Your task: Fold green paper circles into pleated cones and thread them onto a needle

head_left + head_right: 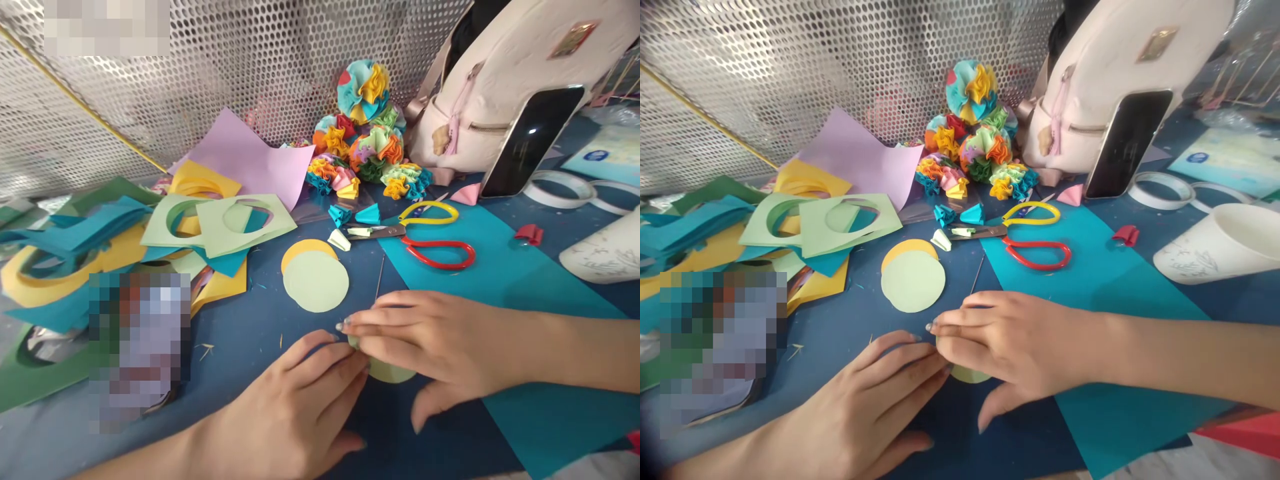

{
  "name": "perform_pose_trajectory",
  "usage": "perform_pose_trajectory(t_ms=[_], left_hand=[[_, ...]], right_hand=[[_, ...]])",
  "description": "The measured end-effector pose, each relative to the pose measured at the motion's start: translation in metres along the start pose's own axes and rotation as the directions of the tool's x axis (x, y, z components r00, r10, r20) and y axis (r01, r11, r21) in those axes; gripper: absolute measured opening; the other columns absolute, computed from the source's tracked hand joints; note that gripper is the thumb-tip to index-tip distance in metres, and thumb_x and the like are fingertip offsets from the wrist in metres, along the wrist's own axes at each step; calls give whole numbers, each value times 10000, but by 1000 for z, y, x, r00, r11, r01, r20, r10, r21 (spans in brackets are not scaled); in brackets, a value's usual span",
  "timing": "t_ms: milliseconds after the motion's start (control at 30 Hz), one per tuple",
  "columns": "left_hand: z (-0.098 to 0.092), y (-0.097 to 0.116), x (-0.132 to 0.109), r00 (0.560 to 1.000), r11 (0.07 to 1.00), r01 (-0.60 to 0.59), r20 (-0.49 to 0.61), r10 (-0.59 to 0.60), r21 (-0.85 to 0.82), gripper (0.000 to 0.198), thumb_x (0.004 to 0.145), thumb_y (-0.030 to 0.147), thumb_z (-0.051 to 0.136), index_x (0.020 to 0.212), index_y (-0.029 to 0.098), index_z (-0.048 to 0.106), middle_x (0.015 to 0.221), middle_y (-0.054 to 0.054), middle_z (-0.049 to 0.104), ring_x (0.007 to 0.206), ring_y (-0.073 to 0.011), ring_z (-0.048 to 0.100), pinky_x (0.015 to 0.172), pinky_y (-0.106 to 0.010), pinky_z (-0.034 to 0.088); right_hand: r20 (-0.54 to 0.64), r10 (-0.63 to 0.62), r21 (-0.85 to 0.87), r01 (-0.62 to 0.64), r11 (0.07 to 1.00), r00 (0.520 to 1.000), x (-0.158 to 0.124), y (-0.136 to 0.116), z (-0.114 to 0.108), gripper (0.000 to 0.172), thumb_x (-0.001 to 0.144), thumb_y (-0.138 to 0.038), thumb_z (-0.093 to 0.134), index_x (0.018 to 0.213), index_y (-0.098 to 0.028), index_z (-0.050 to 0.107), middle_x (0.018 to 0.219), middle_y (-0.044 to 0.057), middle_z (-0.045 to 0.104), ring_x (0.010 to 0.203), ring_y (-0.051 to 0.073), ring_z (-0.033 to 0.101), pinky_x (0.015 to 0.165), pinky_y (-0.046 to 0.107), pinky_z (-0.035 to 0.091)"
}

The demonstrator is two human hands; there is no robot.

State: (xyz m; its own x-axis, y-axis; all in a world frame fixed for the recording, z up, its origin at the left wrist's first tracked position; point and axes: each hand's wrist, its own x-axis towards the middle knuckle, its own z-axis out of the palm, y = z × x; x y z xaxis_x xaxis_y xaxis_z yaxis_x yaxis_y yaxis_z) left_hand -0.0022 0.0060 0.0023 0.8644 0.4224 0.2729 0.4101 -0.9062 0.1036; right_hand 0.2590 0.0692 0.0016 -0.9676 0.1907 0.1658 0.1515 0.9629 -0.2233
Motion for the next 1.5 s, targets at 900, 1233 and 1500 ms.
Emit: perform_pose_trajectory(t_ms=[900,1233,1500], left_hand=[[-1,-1,2,963,998,58,-264,-49,26,109,952,146,602,1029,148,679,989,-45,724,890,-180,639,873,-353,461],[3,-2,-4,975,995,22,-223,1,98,167,970,95,510,899,140,655,825,-46,694,713,-166,589,686,-328,429],[7,2,-5,954,977,-67,-275,123,205,199,945,72,513,842,134,672,763,-52,717,671,-185,589,630,-330,474]], right_hand=[[-34,407,532,-328,780,913,13,-24,-12,69,958,-154,522,912,-190,559,778,-34,600,665,85,517,599,221,378],[-118,524,421,-436,796,843,18,-25,0,236,911,-157,565,1130,-216,498,858,-9,612,753,137,558,645,253,432],[-202,162,351,-83,932,966,81,-15,4,310,945,-38,397,1188,-176,529,1086,65,630,1043,181,540,911,315,445]])
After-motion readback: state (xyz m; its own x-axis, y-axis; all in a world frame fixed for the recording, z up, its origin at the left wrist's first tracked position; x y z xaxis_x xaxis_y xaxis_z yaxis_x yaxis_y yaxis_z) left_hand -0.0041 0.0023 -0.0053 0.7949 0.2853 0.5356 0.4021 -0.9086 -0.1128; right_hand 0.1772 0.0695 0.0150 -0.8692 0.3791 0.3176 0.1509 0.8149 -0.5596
